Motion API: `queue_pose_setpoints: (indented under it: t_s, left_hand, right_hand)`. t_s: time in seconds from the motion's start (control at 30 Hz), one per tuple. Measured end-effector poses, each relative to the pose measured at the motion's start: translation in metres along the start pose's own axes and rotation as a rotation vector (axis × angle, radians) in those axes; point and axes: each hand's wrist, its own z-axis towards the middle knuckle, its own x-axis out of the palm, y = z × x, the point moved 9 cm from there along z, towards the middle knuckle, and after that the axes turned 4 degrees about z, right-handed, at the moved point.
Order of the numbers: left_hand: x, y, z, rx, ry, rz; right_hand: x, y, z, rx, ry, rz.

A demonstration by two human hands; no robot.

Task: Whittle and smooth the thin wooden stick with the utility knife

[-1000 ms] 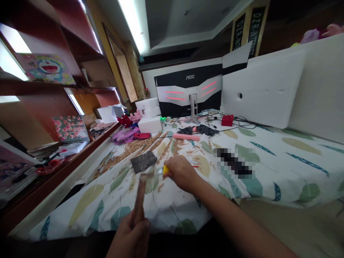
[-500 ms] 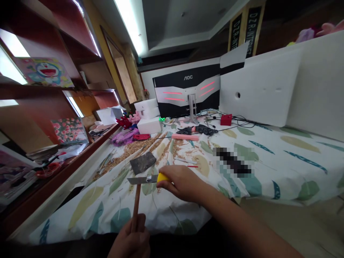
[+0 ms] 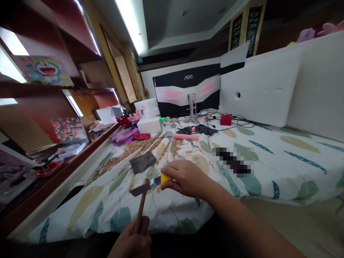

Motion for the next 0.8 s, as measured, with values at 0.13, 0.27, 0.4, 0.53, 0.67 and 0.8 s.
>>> queue_pose_setpoints:
  t_s: [0.13,0.27,0.4,0.53,0.67,0.8]
  left_hand:
    - [-0.006,0.007,0.008,0.035,0.039,-0.068]
    - [0.004,0.001,0.004,-0.003,0.094,-0.064]
    - [0.002,-0.006,0.001,-0.023,0.016,0.016]
    - [0.000,-0.008,0.005,0.009,-0.005,-0.043]
    - [0.011,-0.014,0.001,-0.050,0.076,-0.103]
    - [0.016,-0.020,-0.006,-0.137,0.071,-0.213]
  right_hand:
    - [-0.007,-0.002,0.001,-0.042,-0.029,-0.095]
    - [-0.004,-0.008,0.001,-0.059,-0.035,-0.138]
    - [-0.001,-0.017,0.001,-0.054,-0.039,-0.155]
    - [0.000,-0.026,0.000,-0.048,-0.035,-0.174]
    - [0.004,-0.028,0.001,-0.039,-0.031,-0.171]
    - [0.016,-0.036,0.004,-0.025,0.000,-0.165]
